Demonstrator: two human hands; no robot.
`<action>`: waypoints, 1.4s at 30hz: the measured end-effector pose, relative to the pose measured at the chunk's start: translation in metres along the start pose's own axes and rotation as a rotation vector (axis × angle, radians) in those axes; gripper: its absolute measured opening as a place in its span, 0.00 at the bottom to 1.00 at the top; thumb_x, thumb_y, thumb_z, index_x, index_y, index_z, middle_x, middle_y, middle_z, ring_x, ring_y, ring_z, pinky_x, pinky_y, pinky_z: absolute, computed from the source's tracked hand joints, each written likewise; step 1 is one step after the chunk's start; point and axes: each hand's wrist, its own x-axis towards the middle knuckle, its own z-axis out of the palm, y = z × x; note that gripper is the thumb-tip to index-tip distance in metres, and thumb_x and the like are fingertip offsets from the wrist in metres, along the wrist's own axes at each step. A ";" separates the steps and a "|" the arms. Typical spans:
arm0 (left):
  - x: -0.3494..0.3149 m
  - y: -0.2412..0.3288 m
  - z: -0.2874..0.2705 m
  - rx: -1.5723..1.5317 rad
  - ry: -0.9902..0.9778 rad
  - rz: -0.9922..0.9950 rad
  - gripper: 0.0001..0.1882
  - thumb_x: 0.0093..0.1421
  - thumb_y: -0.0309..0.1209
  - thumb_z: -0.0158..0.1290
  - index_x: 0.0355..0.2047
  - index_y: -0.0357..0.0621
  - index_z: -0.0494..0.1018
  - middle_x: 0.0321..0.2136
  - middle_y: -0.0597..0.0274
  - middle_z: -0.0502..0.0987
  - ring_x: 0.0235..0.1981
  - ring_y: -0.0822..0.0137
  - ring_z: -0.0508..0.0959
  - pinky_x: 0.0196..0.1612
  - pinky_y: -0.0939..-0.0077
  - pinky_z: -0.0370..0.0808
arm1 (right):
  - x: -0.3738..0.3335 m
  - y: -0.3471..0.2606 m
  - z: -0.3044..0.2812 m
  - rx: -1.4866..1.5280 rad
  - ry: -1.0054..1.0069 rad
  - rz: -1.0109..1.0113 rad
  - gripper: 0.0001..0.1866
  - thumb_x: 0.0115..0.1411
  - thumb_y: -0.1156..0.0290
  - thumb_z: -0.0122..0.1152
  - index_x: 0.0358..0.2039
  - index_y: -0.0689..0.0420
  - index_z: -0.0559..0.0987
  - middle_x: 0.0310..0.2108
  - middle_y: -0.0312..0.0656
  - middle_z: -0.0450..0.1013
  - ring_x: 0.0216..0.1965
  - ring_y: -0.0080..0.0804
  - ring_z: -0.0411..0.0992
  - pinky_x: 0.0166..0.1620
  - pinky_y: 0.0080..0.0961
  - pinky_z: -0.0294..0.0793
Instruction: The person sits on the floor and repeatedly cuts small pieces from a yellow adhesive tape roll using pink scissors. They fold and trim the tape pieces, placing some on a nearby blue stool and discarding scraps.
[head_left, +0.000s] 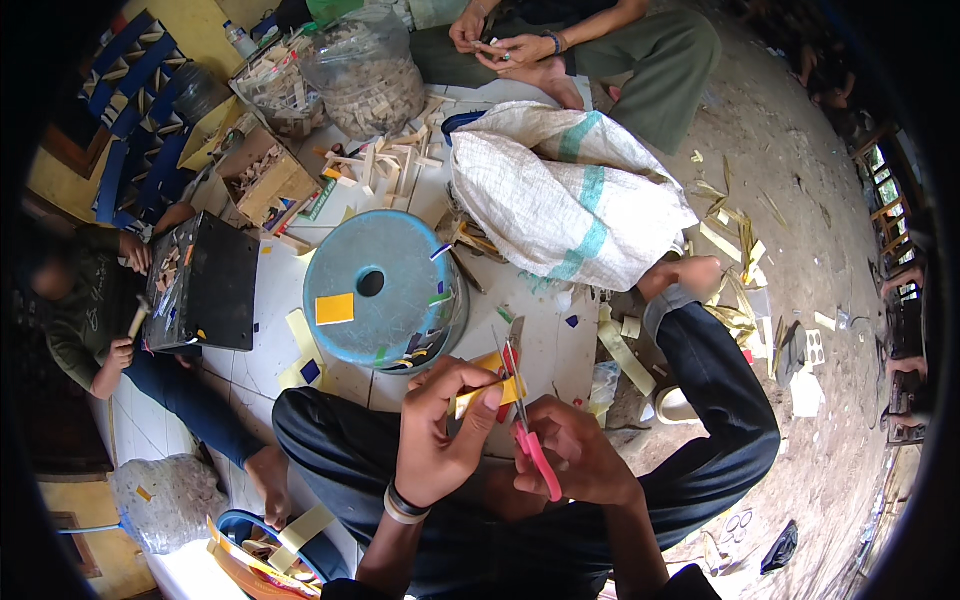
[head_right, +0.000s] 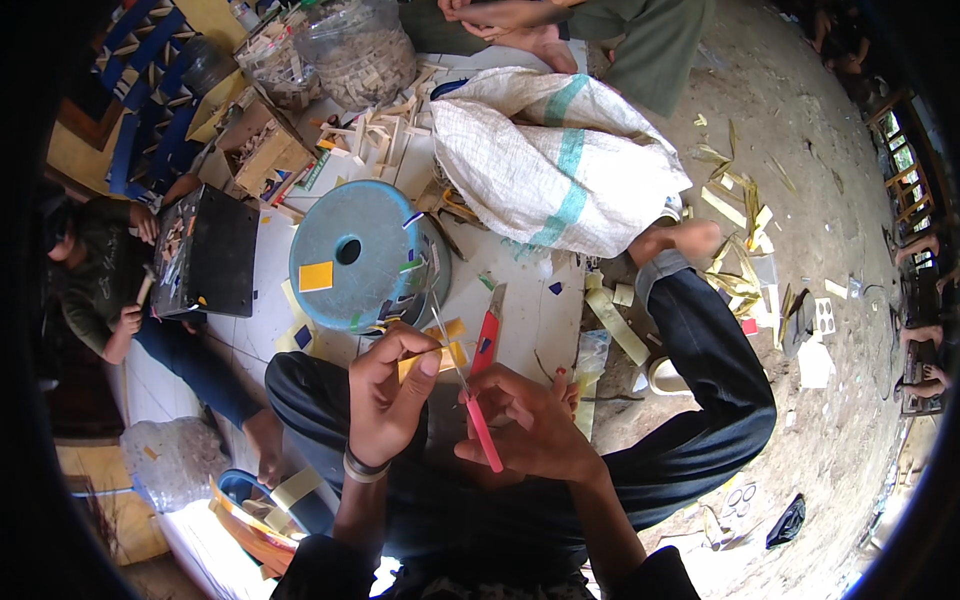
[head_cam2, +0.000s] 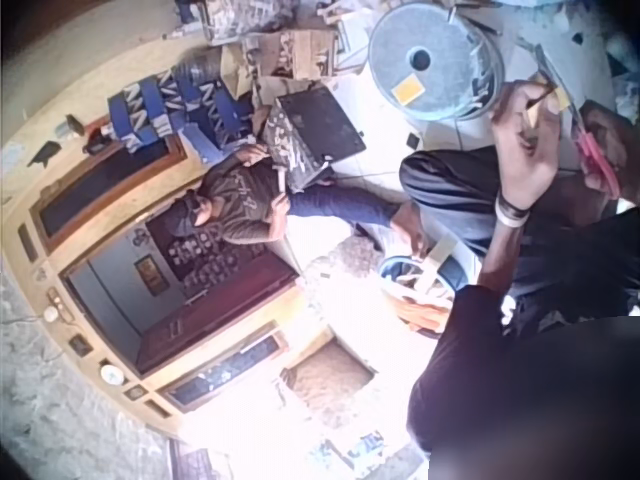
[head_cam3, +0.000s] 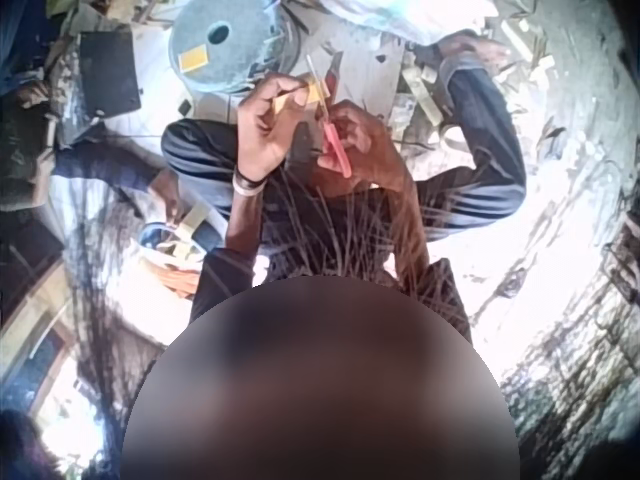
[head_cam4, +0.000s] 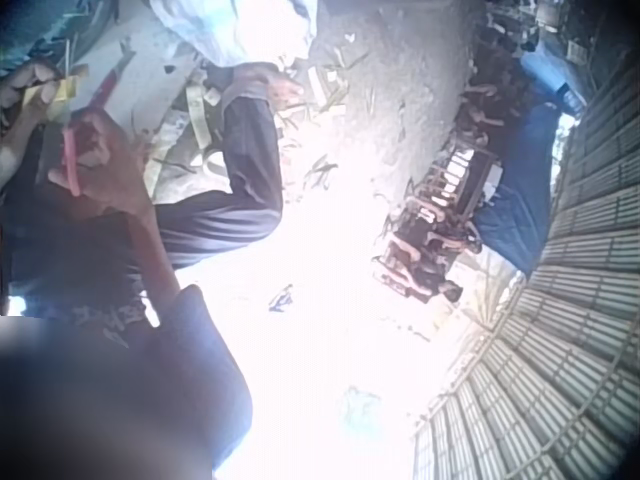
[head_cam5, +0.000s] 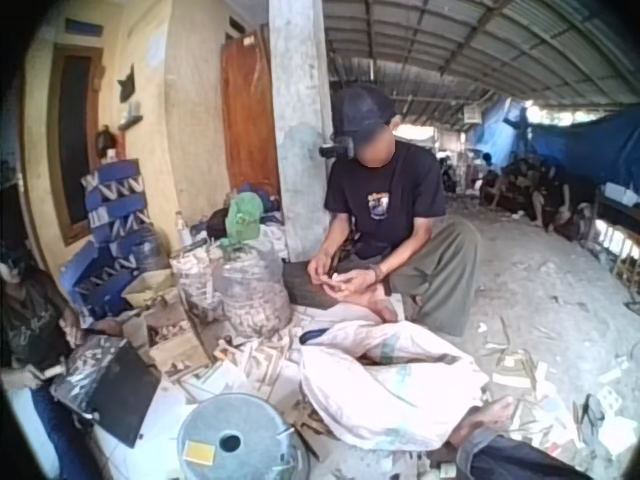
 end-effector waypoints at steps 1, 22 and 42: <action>0.000 0.000 0.000 0.024 0.000 0.017 0.05 0.62 0.24 0.60 0.32 0.34 0.76 0.25 0.58 0.76 0.28 0.65 0.75 0.36 0.72 0.68 | 0.000 0.001 0.001 0.002 0.003 -0.006 0.31 0.51 0.76 0.80 0.53 0.59 0.73 0.39 0.33 0.74 0.42 0.20 0.75 0.50 0.24 0.74; -0.001 0.007 -0.008 0.147 -0.023 0.089 0.03 0.58 0.23 0.62 0.32 0.38 0.78 0.25 0.60 0.78 0.28 0.64 0.74 0.39 0.71 0.64 | -0.006 0.005 0.011 -0.146 0.074 -0.042 0.30 0.48 0.73 0.82 0.48 0.57 0.73 0.32 0.30 0.76 0.36 0.18 0.77 0.45 0.19 0.74; -0.010 0.003 -0.007 0.096 -0.094 0.033 0.04 0.60 0.24 0.61 0.33 0.37 0.78 0.27 0.60 0.78 0.29 0.66 0.76 0.37 0.72 0.67 | 0.001 0.009 0.004 -0.241 0.165 -0.066 0.29 0.47 0.71 0.83 0.46 0.58 0.75 0.32 0.30 0.78 0.33 0.15 0.77 0.43 0.19 0.72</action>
